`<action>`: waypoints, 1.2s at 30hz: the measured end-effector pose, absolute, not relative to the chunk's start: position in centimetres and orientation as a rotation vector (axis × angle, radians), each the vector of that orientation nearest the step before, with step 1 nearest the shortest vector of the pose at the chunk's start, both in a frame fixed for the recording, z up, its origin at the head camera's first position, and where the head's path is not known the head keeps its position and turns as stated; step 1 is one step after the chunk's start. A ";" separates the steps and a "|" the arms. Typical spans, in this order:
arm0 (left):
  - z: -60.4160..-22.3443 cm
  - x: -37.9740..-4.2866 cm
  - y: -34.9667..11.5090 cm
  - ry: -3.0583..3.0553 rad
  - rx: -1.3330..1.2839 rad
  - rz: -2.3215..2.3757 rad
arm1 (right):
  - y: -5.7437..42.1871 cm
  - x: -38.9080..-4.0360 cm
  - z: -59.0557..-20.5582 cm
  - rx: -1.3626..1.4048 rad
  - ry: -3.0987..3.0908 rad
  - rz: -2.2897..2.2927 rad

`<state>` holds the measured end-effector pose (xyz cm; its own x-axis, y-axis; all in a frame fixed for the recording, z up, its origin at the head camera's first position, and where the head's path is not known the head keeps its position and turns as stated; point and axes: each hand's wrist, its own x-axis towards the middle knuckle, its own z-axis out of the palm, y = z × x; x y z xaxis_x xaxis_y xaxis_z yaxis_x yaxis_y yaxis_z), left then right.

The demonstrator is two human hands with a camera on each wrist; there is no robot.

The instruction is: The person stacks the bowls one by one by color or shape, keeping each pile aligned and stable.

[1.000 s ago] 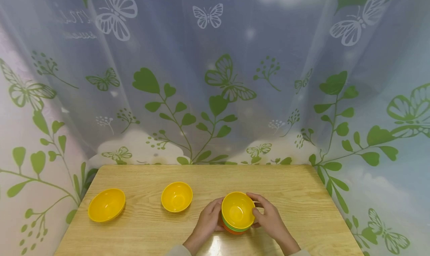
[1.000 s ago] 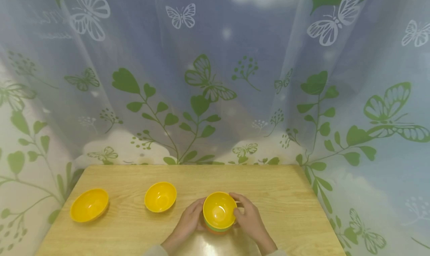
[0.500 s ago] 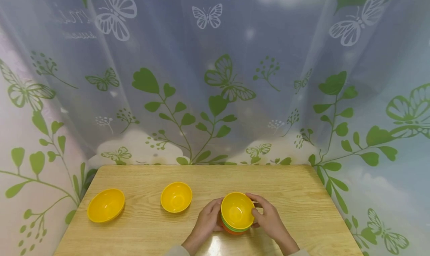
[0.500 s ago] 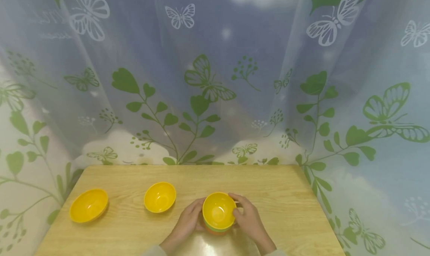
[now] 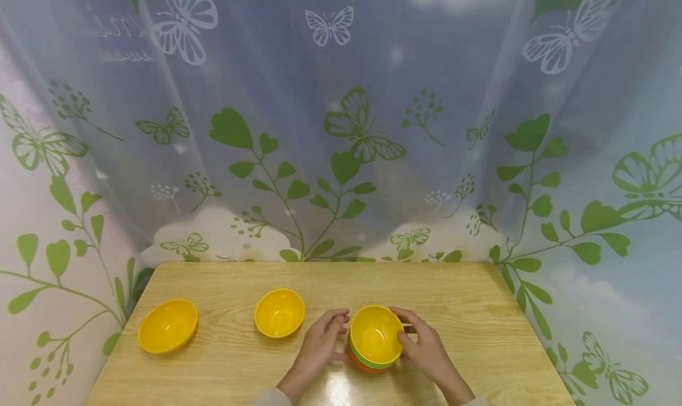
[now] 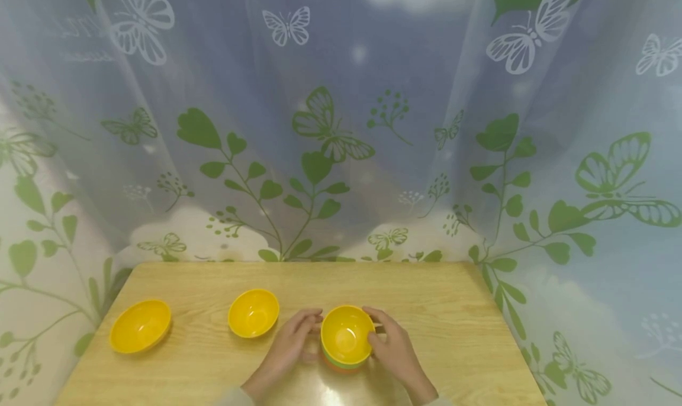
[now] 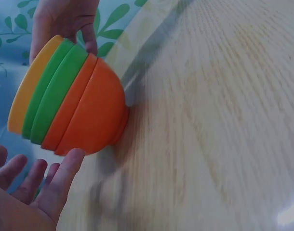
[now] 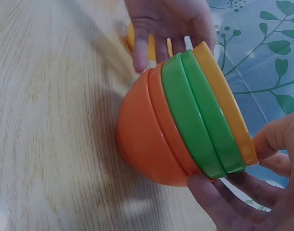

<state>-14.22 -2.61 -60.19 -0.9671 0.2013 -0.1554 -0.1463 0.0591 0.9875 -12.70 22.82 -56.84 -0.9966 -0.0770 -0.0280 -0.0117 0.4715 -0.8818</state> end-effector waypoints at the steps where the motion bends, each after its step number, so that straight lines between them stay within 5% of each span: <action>1: -60.0 -14.2 -2.8 2.100 0.057 1.991 | 22.8 -12.7 -56.9 -0.084 2.650 -1.573; 36: -55.4 -17.1 -13.5 2.685 -0.114 1.756 | 22.5 -12.4 -57.9 0.070 2.493 -1.621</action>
<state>-17.14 -13.50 -55.37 -0.9951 -0.0967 0.0184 -0.0219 0.3999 0.9163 -12.42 22.46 -57.85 -0.9850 -0.0511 -0.1647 0.1298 0.4091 -0.9032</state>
